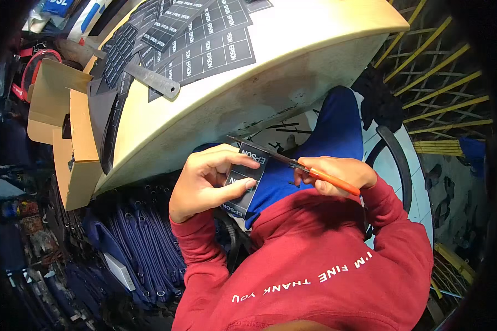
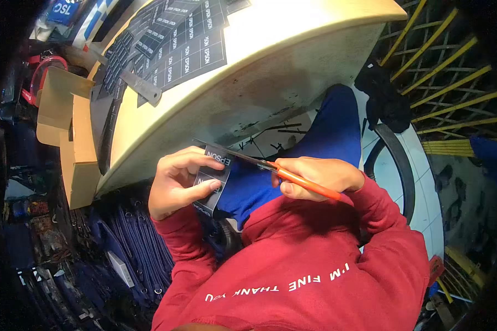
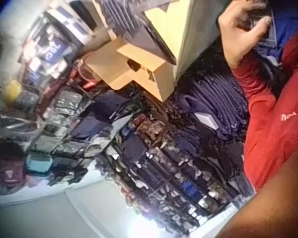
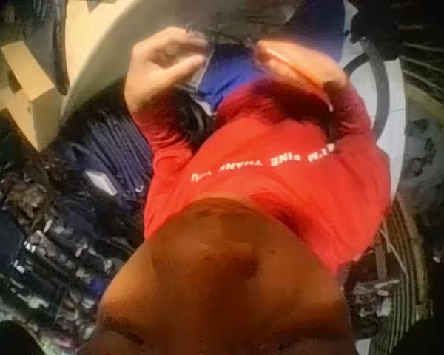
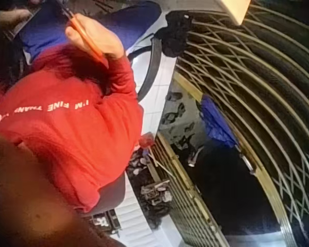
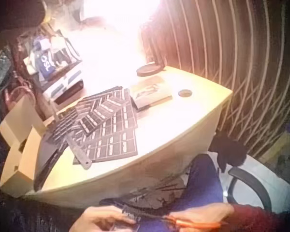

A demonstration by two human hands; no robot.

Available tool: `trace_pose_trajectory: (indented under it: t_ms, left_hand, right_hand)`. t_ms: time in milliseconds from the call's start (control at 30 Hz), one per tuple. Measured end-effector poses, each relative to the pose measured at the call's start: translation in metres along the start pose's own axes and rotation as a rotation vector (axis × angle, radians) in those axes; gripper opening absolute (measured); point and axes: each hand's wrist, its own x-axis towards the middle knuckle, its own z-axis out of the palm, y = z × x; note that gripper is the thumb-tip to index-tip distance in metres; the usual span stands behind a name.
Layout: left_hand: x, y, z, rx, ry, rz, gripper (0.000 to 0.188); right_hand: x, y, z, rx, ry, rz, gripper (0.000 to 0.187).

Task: Using scissors to cut individual labels or tags from a printed sheet.

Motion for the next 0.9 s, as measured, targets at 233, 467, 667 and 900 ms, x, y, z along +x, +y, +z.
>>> trace_pose_trajectory:
  t_ms: [233,467,667,900]
  left_hand:
    - [0.0,0.0,0.002,0.007,0.001,0.013,0.031]
    - [-0.001,-0.002,-0.001,0.026,-0.011,-0.003,0.03]
    - [-0.002,-0.002,-0.001,0.049,-0.021,-0.003,0.031]
    - [-0.001,-0.001,-0.003,0.072,-0.028,-0.005,0.03]
  right_hand:
    - [-0.002,-0.006,-0.001,-0.007,-0.019,-0.015,0.045]
    - [-0.001,-0.013,-0.004,-0.011,-0.037,-0.029,0.036]
    - [-0.001,-0.011,-0.003,0.009,-0.044,0.024,0.032]
    - [-0.001,-0.007,-0.003,0.017,-0.019,0.035,0.037]
